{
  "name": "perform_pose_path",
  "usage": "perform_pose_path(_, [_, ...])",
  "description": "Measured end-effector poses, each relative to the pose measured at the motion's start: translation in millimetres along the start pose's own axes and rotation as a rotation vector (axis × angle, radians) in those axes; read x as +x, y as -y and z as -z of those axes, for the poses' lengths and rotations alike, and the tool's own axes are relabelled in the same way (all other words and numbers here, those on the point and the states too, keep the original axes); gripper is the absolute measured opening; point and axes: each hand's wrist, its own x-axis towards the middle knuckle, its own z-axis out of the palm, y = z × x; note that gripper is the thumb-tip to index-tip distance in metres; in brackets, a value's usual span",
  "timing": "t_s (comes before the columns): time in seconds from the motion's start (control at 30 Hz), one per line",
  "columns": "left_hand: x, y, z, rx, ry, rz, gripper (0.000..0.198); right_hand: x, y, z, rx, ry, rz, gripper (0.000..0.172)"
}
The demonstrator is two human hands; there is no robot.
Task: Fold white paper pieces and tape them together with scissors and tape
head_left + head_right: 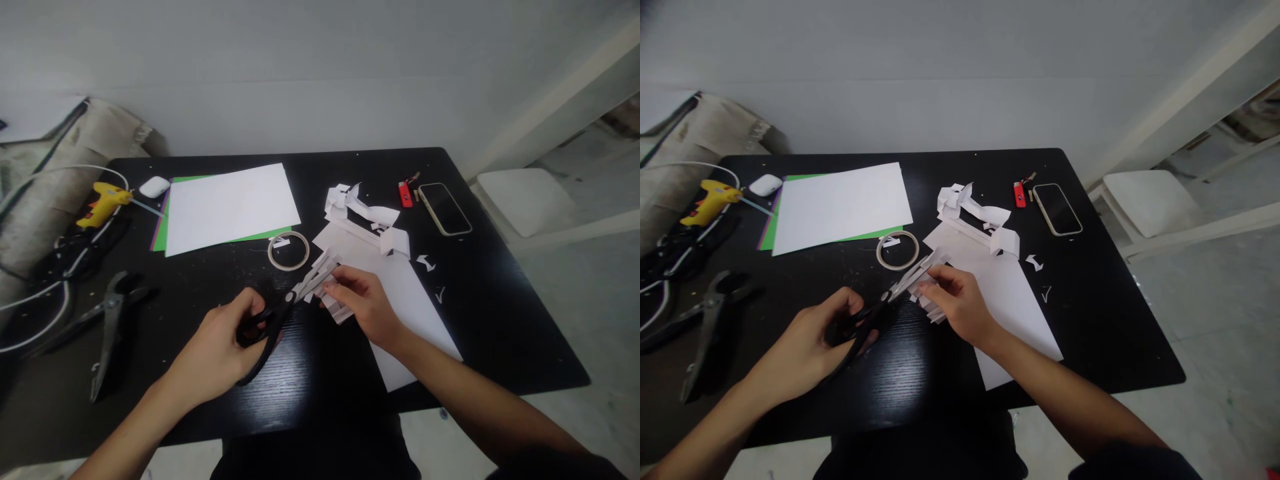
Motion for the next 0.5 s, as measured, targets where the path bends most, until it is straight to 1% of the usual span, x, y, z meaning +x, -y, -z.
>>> perform_pose_path(0.5, [0.4,1.0,-1.7,0.013,-0.016,0.009,0.023,1.0,-2.0,0.8,-0.003,0.005,0.013,0.011])
